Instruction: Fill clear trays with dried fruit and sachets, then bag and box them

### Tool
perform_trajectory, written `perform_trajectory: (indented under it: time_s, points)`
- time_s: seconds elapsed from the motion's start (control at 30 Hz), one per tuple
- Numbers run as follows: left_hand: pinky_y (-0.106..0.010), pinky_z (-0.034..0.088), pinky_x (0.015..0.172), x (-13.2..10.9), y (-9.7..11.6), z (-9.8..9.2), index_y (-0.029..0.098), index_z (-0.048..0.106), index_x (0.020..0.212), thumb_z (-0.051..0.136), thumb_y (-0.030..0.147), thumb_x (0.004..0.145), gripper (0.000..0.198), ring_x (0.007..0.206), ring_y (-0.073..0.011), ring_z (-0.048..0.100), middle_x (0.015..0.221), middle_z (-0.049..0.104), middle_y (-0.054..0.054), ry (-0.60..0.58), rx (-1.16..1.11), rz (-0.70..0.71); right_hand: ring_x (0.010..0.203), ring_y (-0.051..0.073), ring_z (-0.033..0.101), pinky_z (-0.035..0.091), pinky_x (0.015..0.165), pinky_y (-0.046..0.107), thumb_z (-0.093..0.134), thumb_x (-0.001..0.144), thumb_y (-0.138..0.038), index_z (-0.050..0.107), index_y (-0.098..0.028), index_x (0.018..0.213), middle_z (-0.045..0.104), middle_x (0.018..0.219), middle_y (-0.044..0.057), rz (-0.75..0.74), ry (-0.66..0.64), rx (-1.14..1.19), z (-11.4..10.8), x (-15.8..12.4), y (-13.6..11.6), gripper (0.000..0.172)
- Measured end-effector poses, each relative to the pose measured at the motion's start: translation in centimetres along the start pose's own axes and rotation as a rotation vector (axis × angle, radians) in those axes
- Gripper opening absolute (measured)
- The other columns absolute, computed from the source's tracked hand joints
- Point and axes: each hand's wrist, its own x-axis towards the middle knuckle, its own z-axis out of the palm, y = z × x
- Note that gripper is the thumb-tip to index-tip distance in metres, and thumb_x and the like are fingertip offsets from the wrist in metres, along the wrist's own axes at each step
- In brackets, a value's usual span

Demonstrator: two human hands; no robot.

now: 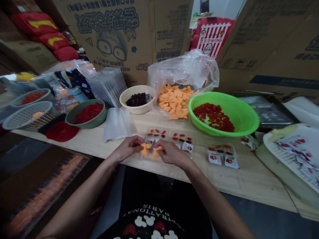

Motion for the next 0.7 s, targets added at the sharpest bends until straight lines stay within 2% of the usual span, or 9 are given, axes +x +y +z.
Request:
perform_trajectory:
  time_s: [0.07,0.13,0.27,0.3,0.37,0.47,0.53,0.63,0.7]
  points:
    - [-0.024,0.044,0.067,-0.1,-0.8,0.5,0.016,0.069,0.088,0.068,0.019,0.074,0.014,0.072,-0.0138,0.058,0.081,0.065,-0.002,0.011,0.176,0.036,0.09,0.02,0.06,0.045,0.083,0.032,0.052,0.081,-0.006,0.07,-0.02,0.104,0.066,0.095,0.005,-0.107,-0.1,-0.094,0.5,0.2,-0.7,0.033]
    - [-0.026,0.045,0.068,-0.4,-1.5,1.0,0.018,0.072,0.089,0.066,0.019,0.077,0.014,0.072,-0.0144,0.056,0.086,0.061,-0.002,0.068,0.414,0.106,0.098,0.023,0.058,0.045,0.089,0.035,0.052,0.076,-0.001,0.072,-0.021,0.106,0.064,0.102,0.008,-0.144,-0.139,-0.197,0.6,0.3,-1.4,0.04]
    - [-0.03,0.049,0.075,-2.1,-2.1,1.5,0.019,0.071,0.102,0.06,0.02,0.085,0.021,0.08,-0.0171,0.058,0.095,0.058,-0.006,0.247,0.661,0.297,0.102,0.022,0.058,0.048,0.09,0.034,0.048,0.072,0.007,0.072,-0.016,0.106,0.062,0.107,0.011,-0.085,0.007,-0.285,-0.3,-0.8,-2.0,0.048]
    - [-0.032,0.05,0.079,-2.7,-2.2,1.5,0.019,0.07,0.104,0.056,0.02,0.088,0.022,0.086,-0.0186,0.06,0.098,0.059,-0.007,0.237,0.682,0.362,0.103,0.022,0.058,0.048,0.091,0.034,0.046,0.071,0.008,0.071,-0.015,0.106,0.062,0.109,0.012,-0.063,0.05,-0.296,-0.3,-1.3,-2.0,0.049]
    - [-0.037,0.049,0.091,-4.0,-2.6,1.5,0.019,0.07,0.109,0.051,0.02,0.093,0.025,0.101,-0.022,0.061,0.107,0.064,-0.011,0.134,0.746,0.492,0.108,0.024,0.058,0.049,0.095,0.036,0.043,0.07,0.009,0.07,-0.013,0.111,0.062,0.114,0.015,-0.051,0.077,-0.318,0.2,-2.6,-1.9,0.054]
    - [-0.045,0.042,0.105,-5.3,-3.5,1.4,0.022,0.065,0.124,0.048,0.019,0.096,0.034,0.123,-0.0261,0.056,0.13,0.063,-0.014,-0.04,0.885,0.586,0.121,0.026,0.054,0.044,0.105,0.041,0.045,0.069,0.008,0.063,-0.014,0.126,0.059,0.128,0.016,-0.135,-0.021,-0.354,2.6,-4.0,-1.9,0.064]
    - [-0.048,0.04,0.107,-5.5,-4.3,1.4,0.023,0.059,0.134,0.045,0.019,0.097,0.04,0.133,-0.0279,0.051,0.139,0.058,-0.014,-0.09,0.961,0.594,0.129,0.028,0.049,0.04,0.11,0.045,0.045,0.071,0.006,0.056,-0.013,0.137,0.055,0.137,0.018,-0.148,-0.064,-0.406,4.5,-4.2,-2.1,0.069]
    - [-0.05,0.042,0.105,-5.3,-5.2,1.8,0.02,0.054,0.14,0.045,0.02,0.098,0.044,0.137,-0.0307,0.046,0.145,0.054,-0.016,-0.047,1.046,0.578,0.136,0.032,0.044,0.038,0.112,0.048,0.042,0.075,0.002,0.047,-0.01,0.145,0.048,0.144,0.021,-0.073,-0.07,-0.471,6.6,-3.7,-2.6,0.071]
    - [-0.049,0.045,0.102,-5.1,-5.2,1.9,0.018,0.055,0.14,0.047,0.022,0.096,0.044,0.134,-0.0326,0.048,0.143,0.054,-0.018,0.028,1.094,0.561,0.138,0.035,0.041,0.036,0.114,0.049,0.046,0.074,-0.001,0.043,-0.007,0.148,0.044,0.147,0.024,-0.054,-0.069,-0.466,6.9,-3.1,-2.7,0.074]
